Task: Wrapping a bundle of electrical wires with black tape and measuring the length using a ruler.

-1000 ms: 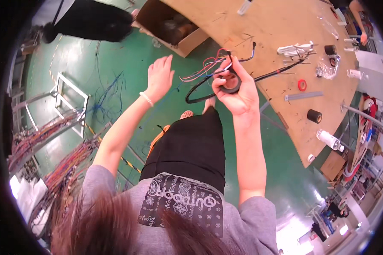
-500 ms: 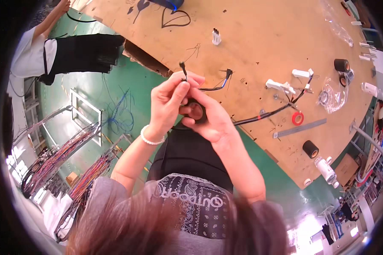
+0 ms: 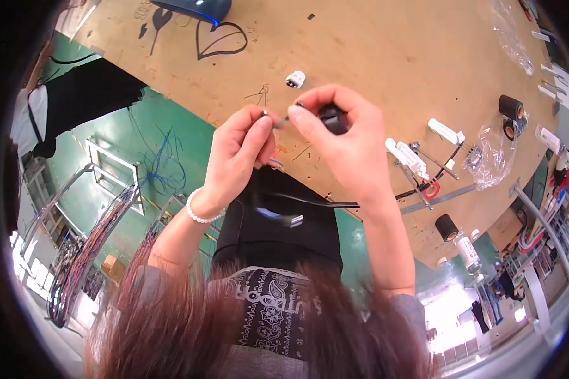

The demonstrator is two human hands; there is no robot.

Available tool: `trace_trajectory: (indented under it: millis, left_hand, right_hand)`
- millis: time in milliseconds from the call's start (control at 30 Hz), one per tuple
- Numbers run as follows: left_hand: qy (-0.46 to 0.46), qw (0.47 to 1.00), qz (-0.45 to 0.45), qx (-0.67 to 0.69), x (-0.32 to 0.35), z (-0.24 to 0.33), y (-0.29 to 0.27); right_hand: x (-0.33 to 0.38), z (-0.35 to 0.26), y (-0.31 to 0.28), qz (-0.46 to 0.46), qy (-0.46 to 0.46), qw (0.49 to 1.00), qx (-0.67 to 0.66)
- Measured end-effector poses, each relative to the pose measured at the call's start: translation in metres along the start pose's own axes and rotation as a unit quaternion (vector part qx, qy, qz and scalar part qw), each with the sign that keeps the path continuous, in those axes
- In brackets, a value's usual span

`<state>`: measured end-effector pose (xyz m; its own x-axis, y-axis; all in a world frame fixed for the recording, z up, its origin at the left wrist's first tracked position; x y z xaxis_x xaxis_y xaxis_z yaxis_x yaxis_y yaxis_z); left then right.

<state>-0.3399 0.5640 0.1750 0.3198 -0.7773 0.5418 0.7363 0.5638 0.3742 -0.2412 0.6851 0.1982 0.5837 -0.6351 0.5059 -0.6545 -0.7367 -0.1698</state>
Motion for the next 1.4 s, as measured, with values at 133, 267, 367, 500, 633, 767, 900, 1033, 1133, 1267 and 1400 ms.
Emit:
trace_trajectory:
  millis: [133,267,367,500,633,767,900,1033,1133,1267,1400]
  left_hand:
    - [0.057,0.997,0.052,-0.018,-0.022,-0.006,-0.002]
    - [0.073,0.994,0.070,-0.052,-0.031,-0.008,-0.009]
    - [0.085,0.994,0.065,-0.036,-0.032,-0.004,-0.005]
    - [0.057,0.996,0.061,-0.025,-0.029,-0.003,-0.005]
    - [0.009,0.999,0.037,0.022,-0.026,-0.007,-0.004]
    - [-0.016,0.991,0.070,0.112,-0.020,-0.013,-0.015]
    - [0.008,0.978,0.113,0.177,-0.006,-0.014,-0.025]
    - [0.024,0.983,0.105,0.147,0.015,-0.009,-0.020]
    - [0.027,0.978,0.138,0.156,0.039,-0.006,-0.036]
    - [0.039,0.979,0.124,0.159,0.069,-0.015,-0.037]
    - [0.080,0.988,0.112,0.074,0.081,-0.033,-0.050]
  right_hand:
    - [-0.031,-0.005,-0.002,0.029,-0.018,0.998,0.057]
    - [-0.044,0.005,0.004,0.021,0.013,0.997,0.074]
    - [-0.039,0.009,0.000,0.050,0.023,0.997,0.051]
    - [-0.029,0.010,0.002,0.068,0.028,0.996,0.047]
    - [-0.022,0.008,0.005,0.092,0.044,0.995,0.008]
    - [0.023,0.012,0.007,0.180,-0.041,0.983,0.012]
    - [0.078,0.041,0.049,-0.064,0.098,0.991,-0.058]
    - [0.077,0.058,0.061,0.010,0.104,0.981,-0.163]
    - [0.077,0.078,0.063,-0.004,0.123,0.974,-0.190]
    - [0.075,0.089,0.074,-0.040,0.186,0.921,-0.340]
    - [0.130,0.103,0.096,0.124,0.188,0.938,-0.264]
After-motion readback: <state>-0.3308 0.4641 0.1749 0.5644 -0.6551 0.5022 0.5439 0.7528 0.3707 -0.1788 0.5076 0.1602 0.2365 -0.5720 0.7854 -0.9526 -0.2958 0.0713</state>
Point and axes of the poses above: each hand's wrist, its own x-axis away from the middle knuckle, its own y-axis out of the palm, z = x × y, the point moved 7 cm from there along -x, towards the middle knuckle, and after that the axes turned 9 degrees about x, right-handed, at the moved point
